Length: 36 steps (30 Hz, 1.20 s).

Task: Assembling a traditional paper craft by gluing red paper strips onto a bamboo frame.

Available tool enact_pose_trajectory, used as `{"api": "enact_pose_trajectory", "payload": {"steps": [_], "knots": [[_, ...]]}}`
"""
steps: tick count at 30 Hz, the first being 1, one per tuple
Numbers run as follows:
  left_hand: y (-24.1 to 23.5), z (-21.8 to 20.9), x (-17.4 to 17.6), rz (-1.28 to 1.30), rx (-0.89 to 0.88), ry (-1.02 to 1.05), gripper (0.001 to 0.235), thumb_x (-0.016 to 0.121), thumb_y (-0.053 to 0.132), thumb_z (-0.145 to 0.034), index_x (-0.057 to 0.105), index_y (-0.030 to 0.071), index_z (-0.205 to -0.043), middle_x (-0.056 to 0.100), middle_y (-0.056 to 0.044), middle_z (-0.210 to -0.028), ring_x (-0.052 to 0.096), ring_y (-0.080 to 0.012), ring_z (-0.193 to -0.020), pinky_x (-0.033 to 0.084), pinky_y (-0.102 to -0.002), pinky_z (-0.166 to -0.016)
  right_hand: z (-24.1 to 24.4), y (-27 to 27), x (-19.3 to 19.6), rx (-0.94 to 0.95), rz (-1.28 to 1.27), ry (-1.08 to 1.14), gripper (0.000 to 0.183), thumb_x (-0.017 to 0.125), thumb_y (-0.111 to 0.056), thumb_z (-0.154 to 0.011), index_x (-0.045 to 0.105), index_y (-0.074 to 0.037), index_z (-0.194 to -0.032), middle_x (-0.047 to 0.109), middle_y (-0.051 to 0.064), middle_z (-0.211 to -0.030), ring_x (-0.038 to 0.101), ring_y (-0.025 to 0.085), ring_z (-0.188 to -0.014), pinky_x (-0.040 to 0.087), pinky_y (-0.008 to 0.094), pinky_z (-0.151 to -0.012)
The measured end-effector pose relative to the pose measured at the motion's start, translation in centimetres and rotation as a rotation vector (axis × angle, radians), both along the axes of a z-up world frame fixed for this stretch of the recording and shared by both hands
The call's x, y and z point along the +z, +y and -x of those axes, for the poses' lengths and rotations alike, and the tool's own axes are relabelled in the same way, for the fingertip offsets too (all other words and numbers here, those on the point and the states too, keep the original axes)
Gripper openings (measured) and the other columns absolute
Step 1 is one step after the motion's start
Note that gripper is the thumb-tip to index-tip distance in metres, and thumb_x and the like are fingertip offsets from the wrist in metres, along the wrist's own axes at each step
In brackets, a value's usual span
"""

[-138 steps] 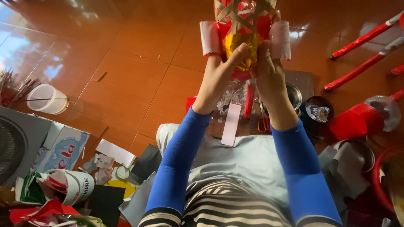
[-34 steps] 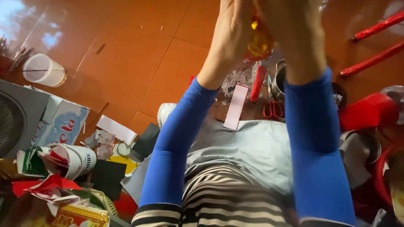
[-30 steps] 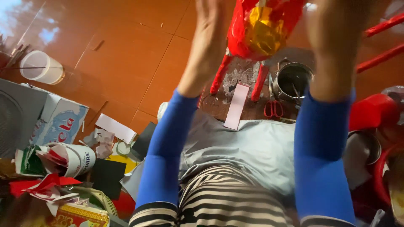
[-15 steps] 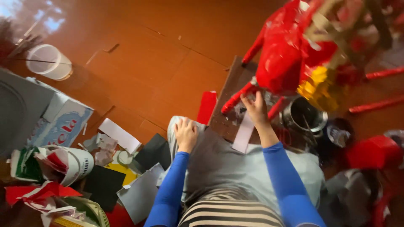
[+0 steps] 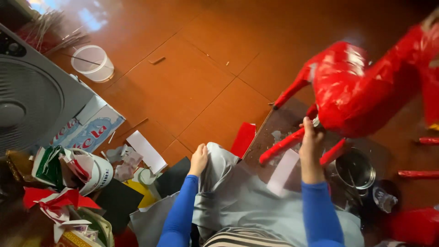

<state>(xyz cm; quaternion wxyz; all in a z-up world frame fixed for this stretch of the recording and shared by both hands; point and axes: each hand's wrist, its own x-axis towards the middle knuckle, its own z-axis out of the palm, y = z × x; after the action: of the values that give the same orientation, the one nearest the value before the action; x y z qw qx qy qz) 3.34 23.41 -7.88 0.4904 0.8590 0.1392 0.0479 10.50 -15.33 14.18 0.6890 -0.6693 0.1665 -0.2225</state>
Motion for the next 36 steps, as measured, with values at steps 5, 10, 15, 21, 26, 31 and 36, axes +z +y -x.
{"api": "enact_pose_trajectory", "payload": {"steps": [5, 10, 15, 21, 26, 31, 36], "knots": [[1.8, -4.0, 6.2, 0.16, 0.069, 0.082, 0.049, 0.068, 0.025, -0.094, 0.056, 0.011, -0.139, 0.074, -0.018, -0.113, 0.072, -0.0332, -0.099, 0.058, -0.043, -0.087, 0.9, 1.1, 5.5, 0.518, -0.12, 0.006, 0.014, 0.074, -0.013, -0.091, 0.067, -0.001, -0.096, 0.067, 0.004, -0.091, 0.064, 0.018, -0.089, 0.051, 0.033, -0.085], [3.5, -6.9, 7.3, 0.688, -0.246, -0.056, 0.07, 0.086, 0.011, -0.074, 0.051, 0.007, -0.135, 0.066, -0.009, -0.119, 0.066, -0.0177, -0.104, 0.057, -0.035, -0.088, -4.3, 1.1, 9.5, 0.849, -0.113, 0.13, 0.034, 0.07, -0.006, -0.09, 0.066, -0.004, -0.123, 0.07, 0.003, -0.107, 0.066, 0.015, -0.099, 0.055, 0.032, -0.085], [0.1, -6.6, 3.9, 0.454, -0.478, -0.125, 0.04, 0.086, 0.016, -0.088, 0.068, 0.003, -0.121, 0.072, -0.005, -0.111, 0.067, -0.015, -0.101, 0.057, -0.032, -0.091, -8.8, 3.6, 9.6, 0.713, 0.338, -0.206, 0.052, 0.069, 0.007, -0.09, 0.059, 0.001, -0.14, 0.067, 0.013, -0.128, 0.065, 0.027, -0.117, 0.053, 0.038, -0.101], [-8.3, -9.1, 3.1, 0.546, -0.125, -0.136, 0.033, 0.084, 0.013, -0.081, 0.069, 0.002, -0.108, 0.075, -0.004, -0.101, 0.068, -0.0119, -0.089, 0.057, -0.032, -0.081, -7.5, 4.5, -1.7, 0.493, 0.629, -0.191, 0.055, 0.071, 0.004, -0.094, 0.055, -0.002, -0.146, 0.067, 0.016, -0.127, 0.065, 0.031, -0.111, 0.055, 0.039, -0.094], [-12.1, -8.6, 4.2, 0.444, -0.212, -0.051, 0.021, 0.081, 0.015, -0.088, 0.073, -0.002, -0.099, 0.078, -0.01, -0.091, 0.07, -0.0157, -0.082, 0.057, -0.035, -0.079, -2.7, 6.5, -11.6, 0.782, 0.842, -0.026, 0.038, 0.069, -0.003, -0.098, 0.065, -0.007, -0.135, 0.069, 0.018, -0.122, 0.068, 0.031, -0.111, 0.056, 0.039, -0.092], [-12.0, -6.1, 3.7, 0.418, -0.338, -0.07, 0.022, 0.076, 0.018, -0.093, 0.072, 0.001, -0.106, 0.078, -0.012, -0.098, 0.074, -0.0217, -0.091, 0.057, -0.037, -0.082, 0.6, 12.2, -14.6, 0.888, -0.286, 0.289, 0.038, 0.062, -0.003, -0.095, 0.06, -0.003, -0.133, 0.069, 0.008, -0.125, 0.065, 0.021, -0.113, 0.055, 0.036, -0.095], [-5.8, -5.9, 5.0, 0.185, -0.598, -0.138, 0.031, 0.075, 0.012, -0.084, 0.07, 0.002, -0.114, 0.076, -0.017, -0.105, 0.072, -0.0282, -0.096, 0.056, -0.04, -0.082, 1.5, 12.8, -15.6, 0.818, -0.335, 0.318, 0.038, 0.064, 0.001, -0.096, 0.059, -0.002, -0.134, 0.068, 0.006, -0.125, 0.062, 0.016, -0.113, 0.053, 0.035, -0.098]]}}
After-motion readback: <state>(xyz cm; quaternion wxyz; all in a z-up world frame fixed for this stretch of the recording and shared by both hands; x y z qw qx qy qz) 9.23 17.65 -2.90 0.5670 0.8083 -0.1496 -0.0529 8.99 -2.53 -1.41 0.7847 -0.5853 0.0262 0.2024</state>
